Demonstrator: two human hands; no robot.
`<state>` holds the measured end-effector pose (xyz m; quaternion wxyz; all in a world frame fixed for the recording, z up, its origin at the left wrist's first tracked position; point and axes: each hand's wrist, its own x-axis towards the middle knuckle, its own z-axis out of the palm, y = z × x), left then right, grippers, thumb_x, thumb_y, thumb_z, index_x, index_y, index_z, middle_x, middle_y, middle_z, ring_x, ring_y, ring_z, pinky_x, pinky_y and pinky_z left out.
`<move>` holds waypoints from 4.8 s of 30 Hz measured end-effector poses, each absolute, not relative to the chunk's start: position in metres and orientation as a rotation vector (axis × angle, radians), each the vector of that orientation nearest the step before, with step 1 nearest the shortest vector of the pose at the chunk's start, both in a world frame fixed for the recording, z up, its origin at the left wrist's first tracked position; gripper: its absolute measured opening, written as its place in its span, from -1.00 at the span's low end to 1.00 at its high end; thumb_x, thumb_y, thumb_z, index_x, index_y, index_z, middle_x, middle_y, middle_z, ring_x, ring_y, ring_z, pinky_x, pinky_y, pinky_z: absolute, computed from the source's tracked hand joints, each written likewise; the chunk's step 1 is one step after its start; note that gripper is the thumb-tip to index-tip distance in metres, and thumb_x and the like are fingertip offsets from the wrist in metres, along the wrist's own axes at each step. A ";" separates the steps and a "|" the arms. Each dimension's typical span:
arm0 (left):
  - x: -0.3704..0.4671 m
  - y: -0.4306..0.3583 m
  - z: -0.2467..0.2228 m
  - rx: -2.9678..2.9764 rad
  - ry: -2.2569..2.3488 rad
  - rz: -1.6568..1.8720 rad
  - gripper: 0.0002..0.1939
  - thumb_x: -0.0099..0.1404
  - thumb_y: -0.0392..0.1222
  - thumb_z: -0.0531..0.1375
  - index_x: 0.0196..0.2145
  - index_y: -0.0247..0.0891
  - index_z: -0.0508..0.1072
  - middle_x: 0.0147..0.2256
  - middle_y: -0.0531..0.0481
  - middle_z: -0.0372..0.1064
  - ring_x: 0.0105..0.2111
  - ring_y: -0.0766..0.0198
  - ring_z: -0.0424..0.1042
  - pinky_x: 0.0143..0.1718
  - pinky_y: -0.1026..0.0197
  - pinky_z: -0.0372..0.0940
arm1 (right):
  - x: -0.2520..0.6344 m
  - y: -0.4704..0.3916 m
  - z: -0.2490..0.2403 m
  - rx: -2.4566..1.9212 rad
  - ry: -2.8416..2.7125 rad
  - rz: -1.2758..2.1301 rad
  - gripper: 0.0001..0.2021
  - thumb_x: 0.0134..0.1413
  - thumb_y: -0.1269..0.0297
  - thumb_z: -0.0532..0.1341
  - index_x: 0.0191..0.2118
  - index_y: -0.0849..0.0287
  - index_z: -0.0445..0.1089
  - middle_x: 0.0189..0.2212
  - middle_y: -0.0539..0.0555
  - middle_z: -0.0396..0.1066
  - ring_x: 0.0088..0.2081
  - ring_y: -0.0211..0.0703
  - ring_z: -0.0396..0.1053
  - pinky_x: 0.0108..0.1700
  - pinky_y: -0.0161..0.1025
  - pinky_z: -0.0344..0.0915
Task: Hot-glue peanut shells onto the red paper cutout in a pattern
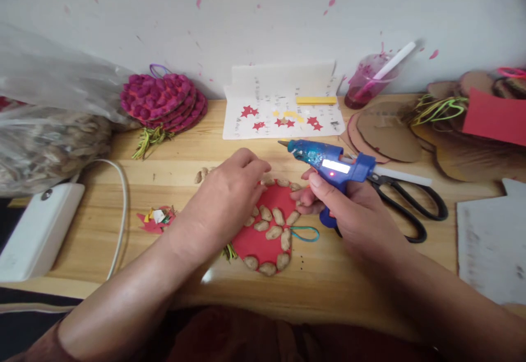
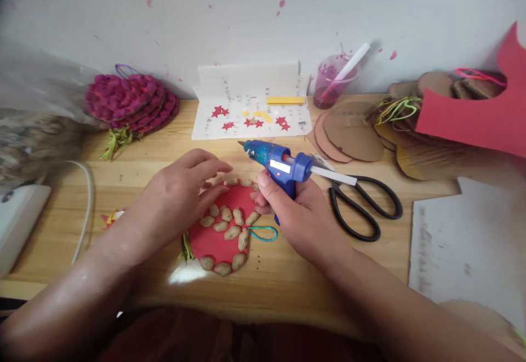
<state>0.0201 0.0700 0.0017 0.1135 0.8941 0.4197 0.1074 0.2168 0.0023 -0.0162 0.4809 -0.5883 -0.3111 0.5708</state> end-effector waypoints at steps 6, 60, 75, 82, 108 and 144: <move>0.014 0.072 0.001 2.436 1.285 0.407 -0.81 0.31 -0.31 0.24 -0.11 -0.21 0.54 -0.08 -0.03 0.40 -0.23 0.26 0.48 -0.18 0.18 0.43 | 0.215 0.003 -0.013 -1.441 -0.751 1.408 -0.71 0.07 -0.04 0.39 -0.33 0.08 0.48 -0.47 -0.05 0.48 -0.35 -0.25 0.51 -0.26 -0.36 0.51; 0.013 0.075 -0.005 2.316 1.263 0.539 -0.81 0.35 -0.30 0.15 -0.24 -0.23 0.59 -0.25 -0.02 0.50 -0.24 0.24 0.47 -0.14 0.17 0.34 | 0.213 0.002 -0.018 -1.446 -0.794 1.354 -0.66 0.02 -0.05 0.41 -0.38 0.13 0.43 -0.51 -0.03 0.42 -0.30 -0.12 0.56 -0.26 -0.25 0.52; 0.024 0.074 -0.016 2.267 1.264 0.546 -0.85 0.29 -0.31 0.22 -0.32 -0.20 0.62 -0.29 0.01 0.51 -0.26 0.22 0.50 -0.16 0.17 0.34 | 0.215 0.002 -0.020 -1.450 -0.815 1.366 -0.66 0.03 -0.07 0.40 -0.34 0.11 0.44 -0.49 -0.03 0.44 -0.32 -0.14 0.55 -0.23 -0.25 0.52; 0.024 0.074 -0.016 2.229 1.251 0.567 -0.84 0.28 -0.34 0.22 -0.34 -0.20 0.62 -0.30 0.02 0.51 -0.28 0.25 0.49 -0.17 0.19 0.35 | 0.215 0.002 -0.020 -1.452 -0.812 1.367 -0.68 0.06 -0.04 0.40 -0.34 0.10 0.45 -0.49 -0.04 0.45 -0.32 -0.17 0.55 -0.24 -0.28 0.51; 0.026 0.082 -0.016 2.147 1.256 0.515 -0.88 0.23 -0.35 0.27 -0.39 -0.22 0.61 -0.32 0.00 0.46 -0.31 0.24 0.46 -0.19 0.19 0.34 | 0.212 0.003 -0.021 -1.529 -0.774 1.282 -0.59 -0.14 -0.09 0.49 -0.35 0.12 0.46 -0.52 -0.03 0.48 -0.38 -0.19 0.54 -0.28 -0.37 0.52; -0.026 0.124 0.007 2.329 1.529 0.511 -0.72 0.30 -0.28 0.12 -0.18 -0.25 0.63 -0.28 -0.04 0.62 -0.36 0.23 0.49 -0.28 0.24 0.24 | 0.216 0.005 -0.021 -1.358 -0.808 1.227 -0.72 -0.03 0.04 0.47 -0.29 0.08 0.49 -0.51 -0.05 0.47 -0.32 -0.08 0.58 -0.28 -0.20 0.55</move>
